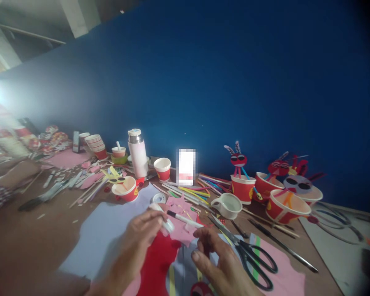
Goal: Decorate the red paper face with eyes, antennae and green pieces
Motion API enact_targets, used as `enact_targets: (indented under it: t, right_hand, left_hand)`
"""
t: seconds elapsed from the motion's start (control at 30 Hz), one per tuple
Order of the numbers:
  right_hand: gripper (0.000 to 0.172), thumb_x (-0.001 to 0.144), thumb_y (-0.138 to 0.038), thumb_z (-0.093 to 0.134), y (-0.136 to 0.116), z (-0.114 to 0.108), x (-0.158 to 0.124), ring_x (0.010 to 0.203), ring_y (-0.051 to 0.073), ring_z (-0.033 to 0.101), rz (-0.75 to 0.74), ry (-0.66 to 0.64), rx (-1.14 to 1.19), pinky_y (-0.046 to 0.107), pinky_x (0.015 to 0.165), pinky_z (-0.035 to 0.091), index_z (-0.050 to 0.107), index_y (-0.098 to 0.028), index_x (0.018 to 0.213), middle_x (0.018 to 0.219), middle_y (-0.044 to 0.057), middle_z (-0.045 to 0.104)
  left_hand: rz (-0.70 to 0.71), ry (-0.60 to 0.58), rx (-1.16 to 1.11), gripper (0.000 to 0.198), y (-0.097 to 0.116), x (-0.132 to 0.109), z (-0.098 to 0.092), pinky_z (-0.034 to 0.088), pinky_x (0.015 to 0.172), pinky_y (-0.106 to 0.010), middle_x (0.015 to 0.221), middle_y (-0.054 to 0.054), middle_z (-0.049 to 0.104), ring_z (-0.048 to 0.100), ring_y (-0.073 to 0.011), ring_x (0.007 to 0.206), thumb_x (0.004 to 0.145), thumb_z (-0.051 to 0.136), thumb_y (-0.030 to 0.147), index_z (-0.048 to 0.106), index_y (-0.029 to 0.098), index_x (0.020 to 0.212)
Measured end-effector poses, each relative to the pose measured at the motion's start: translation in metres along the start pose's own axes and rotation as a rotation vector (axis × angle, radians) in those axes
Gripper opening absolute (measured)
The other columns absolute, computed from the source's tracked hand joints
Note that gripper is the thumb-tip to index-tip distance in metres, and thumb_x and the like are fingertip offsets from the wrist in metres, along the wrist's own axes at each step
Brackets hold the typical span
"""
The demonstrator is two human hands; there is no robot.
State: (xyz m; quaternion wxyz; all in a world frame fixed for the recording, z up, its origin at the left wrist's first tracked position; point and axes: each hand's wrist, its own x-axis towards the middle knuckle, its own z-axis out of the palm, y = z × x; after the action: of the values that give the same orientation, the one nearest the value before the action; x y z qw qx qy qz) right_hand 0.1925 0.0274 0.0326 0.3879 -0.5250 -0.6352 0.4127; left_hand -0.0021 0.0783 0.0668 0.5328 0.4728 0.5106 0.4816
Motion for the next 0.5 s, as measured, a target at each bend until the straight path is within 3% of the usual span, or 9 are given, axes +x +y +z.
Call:
enact_targets:
  t: [0.1, 0.2, 0.4, 0.5]
  right_hand:
    - [0.022, 0.085, -0.034, 0.050, -0.006, -0.003, 0.001, 0.069, 0.017, 0.052, 0.018, -0.030, -0.055, 0.030, 0.066, 0.038, 0.053, -0.020, 0.101, 0.074, 0.000, 0.058]
    - [0.016, 0.083, -0.029, 0.050, -0.010, -0.003, 0.002, 0.069, 0.018, 0.053, 0.050, -0.063, -0.103, 0.029, 0.064, 0.037, 0.057, -0.020, 0.095, 0.071, 0.000, 0.060]
    - [0.011, 0.080, -0.025, 0.051, -0.006, 0.003, 0.000, 0.068, 0.017, 0.054, 0.055, -0.080, -0.140, 0.028, 0.063, 0.037, 0.059, -0.021, 0.086, 0.068, 0.000, 0.061]
    - [0.011, 0.080, -0.026, 0.052, -0.004, 0.003, 0.001, 0.066, 0.016, 0.054, 0.054, -0.069, -0.138, 0.026, 0.062, 0.038, 0.060, -0.021, 0.085, 0.066, -0.001, 0.061]
  left_hand:
    - [0.181, 0.098, 0.322, 0.022, 0.005, 0.023, -0.027, 0.047, 0.066, -0.028, 0.087, -0.006, 0.067, 0.060, -0.0193, 0.073, 0.074, 0.061, 0.036, 0.068, 0.016, 0.079]
    - [0.229, 0.113, 0.419, 0.019, -0.003, 0.040, -0.044, 0.047, 0.074, -0.029, 0.106, -0.008, 0.065, 0.060, -0.0232, 0.087, 0.073, 0.061, 0.035, 0.067, 0.017, 0.075]
    - [0.307, 0.039, 0.562, 0.017, -0.022, 0.058, -0.051, 0.038, 0.092, -0.033, 0.111, -0.007, 0.062, 0.054, -0.0272, 0.104, 0.074, 0.060, 0.034, 0.070, 0.020, 0.074]
    - [0.290, -0.006, 0.587, 0.019, -0.026, 0.064, -0.050, 0.042, 0.089, -0.035, 0.108, -0.007, 0.064, 0.056, -0.0283, 0.100, 0.073, 0.059, 0.035, 0.071, 0.020, 0.071]
